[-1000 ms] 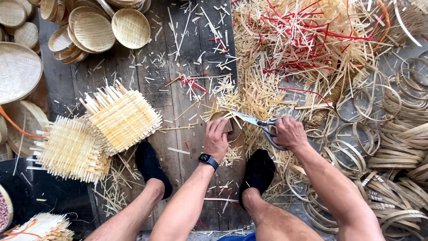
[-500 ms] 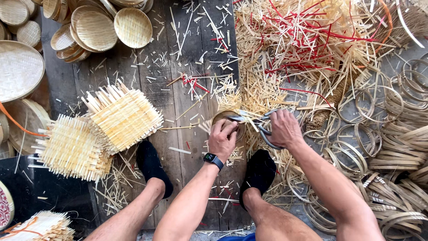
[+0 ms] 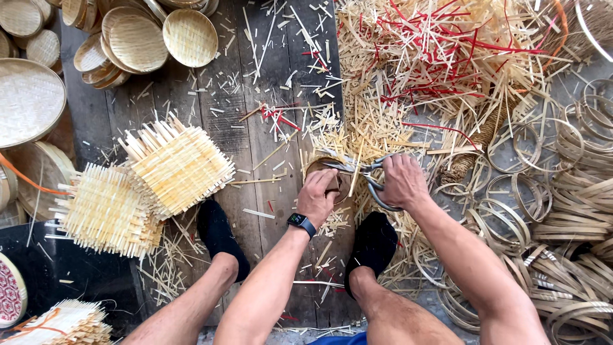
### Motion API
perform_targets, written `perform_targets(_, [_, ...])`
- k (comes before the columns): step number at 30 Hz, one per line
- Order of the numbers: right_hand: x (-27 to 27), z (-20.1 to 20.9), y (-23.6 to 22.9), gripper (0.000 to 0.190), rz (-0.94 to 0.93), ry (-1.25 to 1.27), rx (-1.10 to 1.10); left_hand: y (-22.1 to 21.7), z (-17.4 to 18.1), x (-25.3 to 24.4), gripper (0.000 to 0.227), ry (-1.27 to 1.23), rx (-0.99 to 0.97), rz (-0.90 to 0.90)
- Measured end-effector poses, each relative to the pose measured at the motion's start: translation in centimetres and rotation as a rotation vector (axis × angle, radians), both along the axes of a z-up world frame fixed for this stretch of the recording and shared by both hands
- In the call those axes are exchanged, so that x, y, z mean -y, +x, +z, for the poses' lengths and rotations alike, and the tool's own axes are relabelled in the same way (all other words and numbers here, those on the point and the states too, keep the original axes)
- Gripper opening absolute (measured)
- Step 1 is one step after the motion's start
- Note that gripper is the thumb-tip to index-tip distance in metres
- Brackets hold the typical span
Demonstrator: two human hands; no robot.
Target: The person weaves bamboo strips into a circular base and a square mat, using shears to trim the protruding ends from the circular piece.
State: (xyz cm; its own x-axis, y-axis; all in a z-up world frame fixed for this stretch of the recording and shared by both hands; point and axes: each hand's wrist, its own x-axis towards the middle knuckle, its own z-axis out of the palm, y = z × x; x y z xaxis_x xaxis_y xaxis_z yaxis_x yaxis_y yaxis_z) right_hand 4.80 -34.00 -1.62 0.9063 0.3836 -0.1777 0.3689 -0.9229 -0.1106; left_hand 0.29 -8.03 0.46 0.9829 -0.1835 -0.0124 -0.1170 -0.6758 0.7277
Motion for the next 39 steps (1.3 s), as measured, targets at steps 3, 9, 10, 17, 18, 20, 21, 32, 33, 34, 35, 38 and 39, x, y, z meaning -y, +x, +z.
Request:
perform_targets(3, [0.7, -1.3, 0.0, 0.047, -0.068, -0.108, -0.258, 0.1, 0.2, -0.4, 0.063, 0.022, 0.023, 0.011])
perform_targets(9, [2.8, 0.1, -0.2, 0.055, -0.025, -0.12, -0.215, -1.1, 0.6, 0.9, 0.06, 0.07, -0.017, 0.153])
perform_targets(10, [1.9, 0.6, -0.1, 0.056, -0.015, -0.097, -0.169, -1.2, 0.5, 1.0, 0.058, 0.088, -0.001, 0.14])
perform_targets(17, [1.7, -2.0, 0.0, 0.038, -0.021, -0.168, -0.279, -1.0, 0.3, 0.3, 0.076, 0.09, -0.008, 0.159])
perform_targets(18, [2.5, -2.4, -0.2, 0.037, -0.019, -0.175, -0.264, -1.0, 0.3, 0.3, 0.074, 0.078, -0.019, 0.153])
perform_targets(20, [3.3, -2.4, -0.4, 0.037, -0.013, -0.189, -0.235, -0.8, 0.1, 0.2, 0.071, 0.053, -0.041, 0.142])
perform_targets(21, [3.2, -2.1, -0.3, 0.043, -0.011, -0.149, -0.177, -0.7, 0.0, 0.2, 0.071, 0.056, -0.029, 0.125])
perform_targets(32, [2.9, -0.9, -0.4, 0.039, -0.058, -0.159, -0.34, -1.1, 1.0, -0.6, 0.066, 0.167, -0.154, 0.102])
perform_targets(33, [2.9, -0.6, -0.3, 0.048, -0.041, -0.141, -0.298, -1.0, 1.3, -0.3, 0.061, 0.148, -0.155, 0.122])
perform_targets(34, [2.8, -0.1, -0.2, 0.056, -0.024, -0.123, -0.255, -0.8, 1.4, 0.2, 0.058, 0.128, -0.154, 0.142])
perform_targets(35, [2.5, 0.6, -0.1, 0.065, -0.007, -0.106, -0.213, -0.7, 1.4, 0.5, 0.056, 0.108, -0.153, 0.162])
perform_targets(38, [0.2, 1.4, 0.2, 0.07, 0.05, -0.132, -0.11, -0.8, 1.3, 0.8, 0.051, 0.171, 0.032, 0.077])
perform_targets(39, [0.1, 1.2, 0.4, 0.067, 0.046, -0.108, -0.081, -0.6, 1.2, 0.6, 0.051, 0.159, 0.019, 0.068])
